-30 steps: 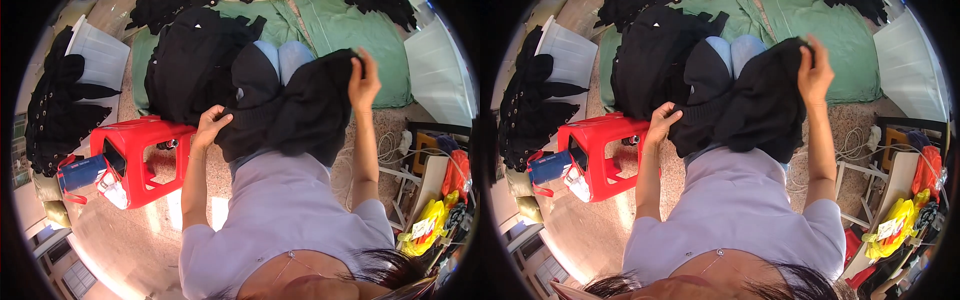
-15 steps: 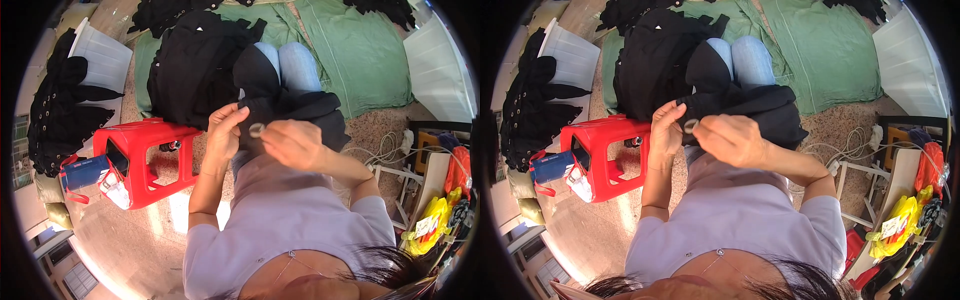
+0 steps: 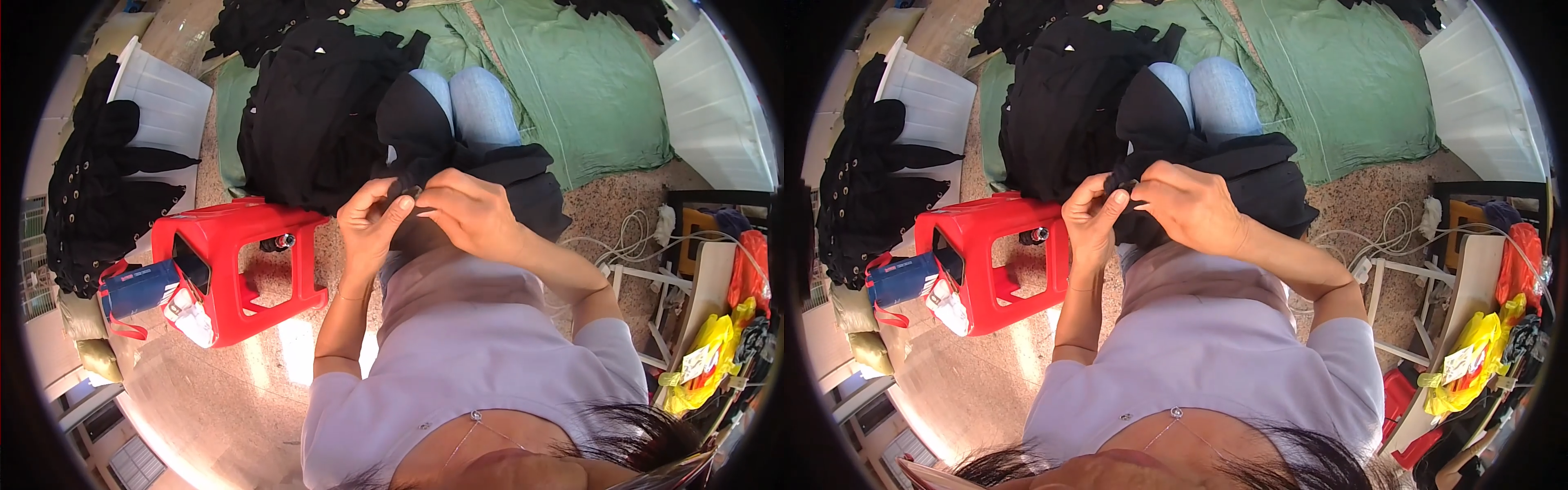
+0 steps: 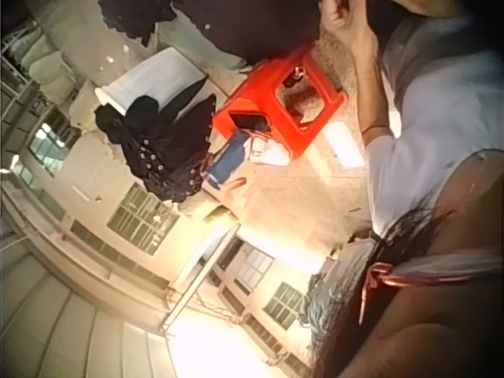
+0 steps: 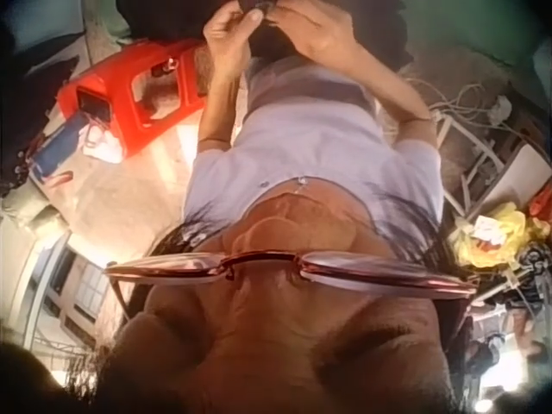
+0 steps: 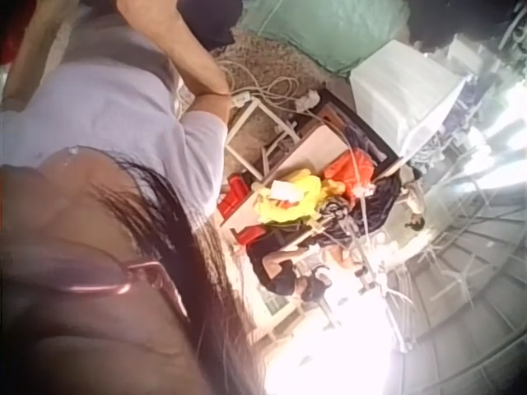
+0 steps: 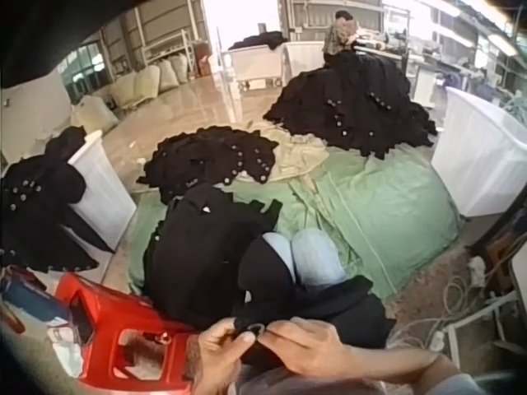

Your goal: Inspecting black sweaters for quality control, checking buttons and tags.

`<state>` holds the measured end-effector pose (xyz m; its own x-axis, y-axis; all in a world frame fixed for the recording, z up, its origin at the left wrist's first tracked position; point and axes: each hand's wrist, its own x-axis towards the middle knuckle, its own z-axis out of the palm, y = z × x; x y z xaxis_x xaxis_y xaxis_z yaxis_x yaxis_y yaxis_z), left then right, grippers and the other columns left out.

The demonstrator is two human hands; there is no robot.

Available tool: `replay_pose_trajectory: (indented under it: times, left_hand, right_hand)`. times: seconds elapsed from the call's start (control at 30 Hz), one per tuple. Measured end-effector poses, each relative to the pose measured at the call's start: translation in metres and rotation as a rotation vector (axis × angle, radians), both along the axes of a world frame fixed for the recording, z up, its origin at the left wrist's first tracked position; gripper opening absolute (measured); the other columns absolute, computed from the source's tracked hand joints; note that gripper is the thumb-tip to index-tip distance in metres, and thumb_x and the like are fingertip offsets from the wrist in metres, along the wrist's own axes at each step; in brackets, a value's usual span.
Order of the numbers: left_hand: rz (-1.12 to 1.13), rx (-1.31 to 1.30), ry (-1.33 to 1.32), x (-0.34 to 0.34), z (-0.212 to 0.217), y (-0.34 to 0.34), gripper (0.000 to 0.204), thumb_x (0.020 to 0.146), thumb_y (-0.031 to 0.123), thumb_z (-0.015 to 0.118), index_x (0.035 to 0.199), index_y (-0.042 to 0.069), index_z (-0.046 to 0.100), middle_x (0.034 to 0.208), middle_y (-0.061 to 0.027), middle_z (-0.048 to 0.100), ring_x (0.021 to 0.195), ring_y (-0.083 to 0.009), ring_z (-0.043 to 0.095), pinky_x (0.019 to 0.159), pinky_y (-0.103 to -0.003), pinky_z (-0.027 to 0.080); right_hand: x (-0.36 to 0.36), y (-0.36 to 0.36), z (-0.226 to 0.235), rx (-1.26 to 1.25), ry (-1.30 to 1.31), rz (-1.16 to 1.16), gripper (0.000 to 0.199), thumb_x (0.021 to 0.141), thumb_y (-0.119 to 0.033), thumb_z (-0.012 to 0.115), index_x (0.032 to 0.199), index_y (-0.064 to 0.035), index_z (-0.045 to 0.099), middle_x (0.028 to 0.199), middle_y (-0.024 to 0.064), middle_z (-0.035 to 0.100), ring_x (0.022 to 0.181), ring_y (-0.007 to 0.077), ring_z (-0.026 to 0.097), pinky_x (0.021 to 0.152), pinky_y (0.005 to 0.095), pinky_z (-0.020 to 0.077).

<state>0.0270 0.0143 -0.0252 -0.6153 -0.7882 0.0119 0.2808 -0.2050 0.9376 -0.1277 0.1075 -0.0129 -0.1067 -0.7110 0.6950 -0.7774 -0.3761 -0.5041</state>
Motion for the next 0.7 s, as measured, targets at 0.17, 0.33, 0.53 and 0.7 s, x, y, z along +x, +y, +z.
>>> replay_pose_trajectory:
  times: [0.17,0.33,0.53,0.7]
  left_hand:
    - [-0.070,-0.350,-0.091,0.006,0.001,-0.011,0.014,0.083,-0.007,0.069,0.097,-0.003,0.066,0.090,-0.0060,0.065,0.083,-0.0098,0.057,0.073,-0.023,0.048]
    - [-0.136,-0.493,-0.048,0.003,0.003,-0.016,0.011,0.083,-0.008,0.067,0.093,-0.004,0.065,0.088,-0.0088,0.065,0.079,-0.0124,0.059,0.070,-0.023,0.049]
    - [0.236,-0.766,-0.157,-0.008,0.001,0.006,0.009,0.084,-0.006,0.067,0.092,-0.003,0.065,0.084,-0.0101,0.065,0.075,-0.0169,0.061,0.066,-0.024,0.048]
    - [0.116,-0.522,-0.178,-0.008,-0.010,0.012,0.025,0.086,-0.001,0.067,0.110,0.000,0.062,0.100,-0.0106,0.065,0.091,-0.0185,0.061,0.082,-0.027,0.048]
  right_hand:
    - [-0.016,-0.004,0.028,0.615,-0.524,0.186,0.051,0.073,-0.004,0.075,0.120,-0.0084,0.055,0.093,0.0095,0.061,0.076,0.0266,0.062,0.067,0.0361,0.0506]
    - [-0.026,-0.007,0.014,0.397,-0.207,0.263,0.022,0.070,-0.013,0.074,0.084,-0.0034,0.060,0.077,0.0088,0.060,0.066,0.0300,0.062,0.056,0.0376,0.0475]
    - [0.001,-0.010,-0.003,0.005,-0.069,-0.061,0.023,0.066,-0.006,0.073,0.071,-0.0036,0.050,0.059,0.0086,0.047,0.045,0.0251,0.048,0.040,0.0332,0.0372]
    - [0.002,-0.013,-0.016,-0.116,-0.090,-0.233,0.020,0.071,-0.004,0.073,0.088,-0.0012,0.062,0.062,0.0089,0.052,0.047,0.0231,0.051,0.043,0.0326,0.0405]
